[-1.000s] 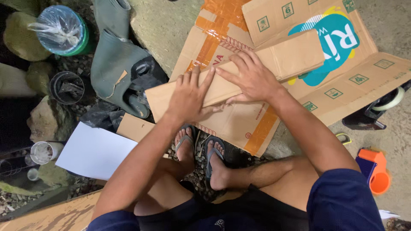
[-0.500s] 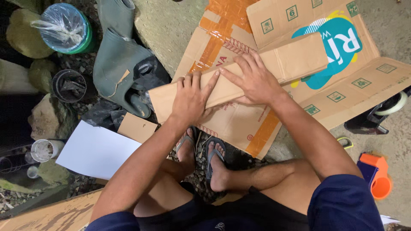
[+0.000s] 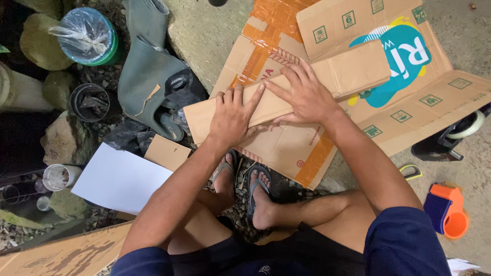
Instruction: The person assembles a cardboard box by folding and taping the flaps, then uses scissors to cut and trim the box's edges and corners. The person folds the flaps inward to complete the box structure.
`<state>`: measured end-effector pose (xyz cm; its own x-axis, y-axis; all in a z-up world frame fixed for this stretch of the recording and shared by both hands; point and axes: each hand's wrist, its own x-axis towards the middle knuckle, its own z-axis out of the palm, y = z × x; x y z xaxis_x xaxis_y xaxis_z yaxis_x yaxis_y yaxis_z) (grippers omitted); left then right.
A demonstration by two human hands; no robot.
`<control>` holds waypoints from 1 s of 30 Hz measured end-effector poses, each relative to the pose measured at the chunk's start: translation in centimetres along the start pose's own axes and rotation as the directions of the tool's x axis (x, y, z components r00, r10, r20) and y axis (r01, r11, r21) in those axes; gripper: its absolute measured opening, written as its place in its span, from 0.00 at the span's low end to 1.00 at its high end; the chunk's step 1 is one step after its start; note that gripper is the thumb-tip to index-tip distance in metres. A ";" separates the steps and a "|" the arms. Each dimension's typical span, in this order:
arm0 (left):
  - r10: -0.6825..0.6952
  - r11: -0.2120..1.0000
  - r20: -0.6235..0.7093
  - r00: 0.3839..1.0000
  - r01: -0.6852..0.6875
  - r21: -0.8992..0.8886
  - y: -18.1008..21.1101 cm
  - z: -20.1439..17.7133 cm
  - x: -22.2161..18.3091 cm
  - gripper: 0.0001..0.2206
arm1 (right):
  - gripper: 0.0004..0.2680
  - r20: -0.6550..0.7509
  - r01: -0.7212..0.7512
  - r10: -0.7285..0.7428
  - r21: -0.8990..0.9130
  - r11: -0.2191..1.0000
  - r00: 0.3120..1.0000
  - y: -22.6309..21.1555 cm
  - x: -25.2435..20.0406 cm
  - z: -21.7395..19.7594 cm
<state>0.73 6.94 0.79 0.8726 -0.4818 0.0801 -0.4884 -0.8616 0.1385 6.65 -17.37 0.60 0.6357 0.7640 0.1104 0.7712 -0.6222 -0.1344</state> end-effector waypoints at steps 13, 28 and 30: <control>-0.005 0.999 0.122 0.993 0.009 -0.035 0.2 -1.6 0.6 0.57 | 0.25 -0.435 -0.515 0.517 0.134 0.847 0.737 -2.4 -21.9 -4.4; 0.332 0.862 -0.079 0.940 -0.336 -0.379 8.0 -3.2 1.7 0.26 | 0.15 -0.480 -0.985 0.875 0.113 0.129 0.060 -7.6 -50.3 4.3; 0.335 0.851 -0.062 0.940 -0.330 -0.408 8.4 -2.4 1.4 0.24 | 0.19 -0.408 -0.994 0.912 0.076 0.084 0.046 -6.9 -50.1 5.7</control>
<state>-2.14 -0.65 4.44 0.6566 -0.7318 0.1825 -0.7046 -0.5089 0.4945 -30.76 -50.36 -9.64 0.7462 -0.6022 0.2839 -0.5698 -0.7982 -0.1956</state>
